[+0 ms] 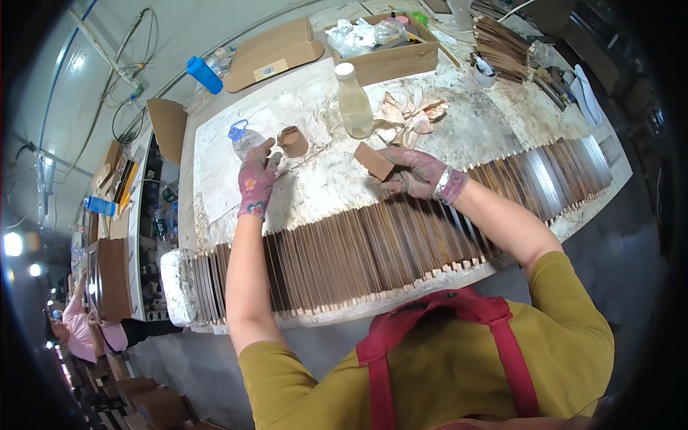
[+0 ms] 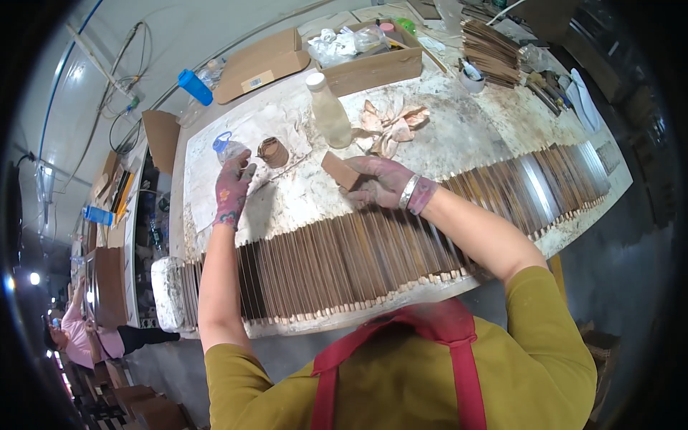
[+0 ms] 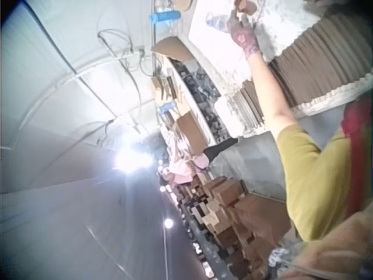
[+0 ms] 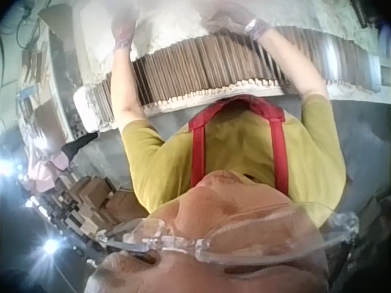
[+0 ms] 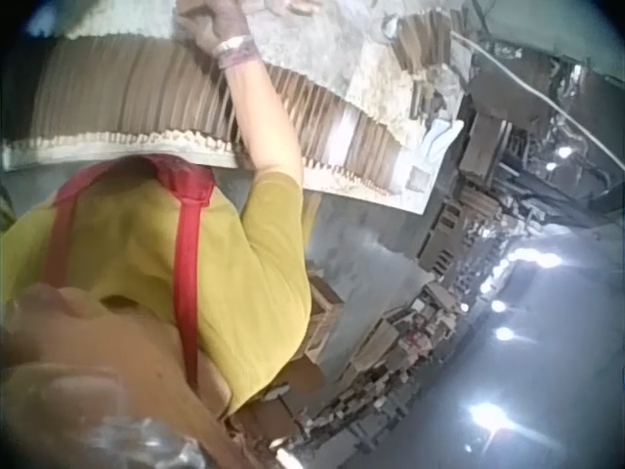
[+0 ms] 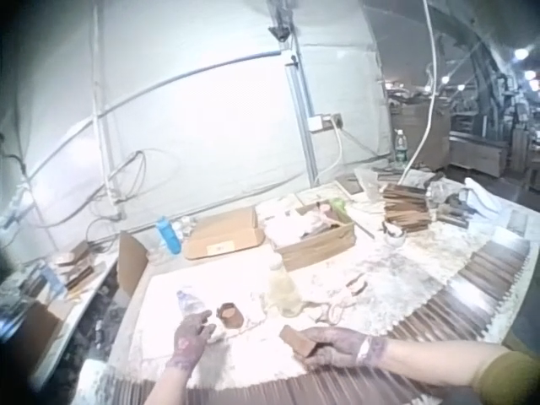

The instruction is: The person polishes a long row of thin bamboo slats with a handheld block and a cloth. They apply a liquid from a bottle to the cloth and wipe down the individual slats one after another.

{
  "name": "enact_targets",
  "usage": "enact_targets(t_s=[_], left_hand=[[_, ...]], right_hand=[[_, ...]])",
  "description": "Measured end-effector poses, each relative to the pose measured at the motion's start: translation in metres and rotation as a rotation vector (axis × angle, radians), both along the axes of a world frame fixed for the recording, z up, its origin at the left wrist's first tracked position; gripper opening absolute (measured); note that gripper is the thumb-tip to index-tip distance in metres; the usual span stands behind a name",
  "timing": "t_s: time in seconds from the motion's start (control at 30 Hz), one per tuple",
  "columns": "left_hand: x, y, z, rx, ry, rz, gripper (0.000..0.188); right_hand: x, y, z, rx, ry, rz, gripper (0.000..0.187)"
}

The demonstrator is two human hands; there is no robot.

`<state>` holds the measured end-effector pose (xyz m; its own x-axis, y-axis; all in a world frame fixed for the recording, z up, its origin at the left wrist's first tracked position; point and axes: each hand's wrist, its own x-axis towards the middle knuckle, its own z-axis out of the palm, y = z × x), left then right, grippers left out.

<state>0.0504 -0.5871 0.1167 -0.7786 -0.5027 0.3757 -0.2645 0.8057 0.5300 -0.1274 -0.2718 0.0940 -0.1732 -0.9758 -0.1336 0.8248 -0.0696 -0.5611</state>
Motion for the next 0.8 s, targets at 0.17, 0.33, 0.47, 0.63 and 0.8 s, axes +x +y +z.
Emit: enact_targets(t_s=[0.17, 0.33, 0.47, 0.63, 0.8], left_hand=[[-0.033, -0.019, -0.024, -0.230, -0.303, 0.022, 0.044], [-0.040, -0.042, -0.044, -0.311, -0.123, -0.038, 0.019], [-0.041, -0.051, -0.042, -0.389, -0.183, -0.095, 0.012], [-0.053, -0.064, -0.035, -0.238, -0.059, 0.009, 0.017], [-0.052, -0.096, -0.044, 0.155, 0.061, 0.179, 0.018]], right_hand=[[-0.003, -0.030, 0.001, 0.114, 0.068, 0.013, 0.039], [-0.006, -0.060, 0.012, 0.189, 0.358, -0.002, 0.046], [-0.007, -0.098, 0.023, 0.251, 0.880, -0.102, 0.053], [-0.023, -0.154, 0.017, 0.215, 1.380, -0.215, 0.043], [-0.021, -0.194, 0.032, 0.253, 1.784, -0.258, 0.038]])
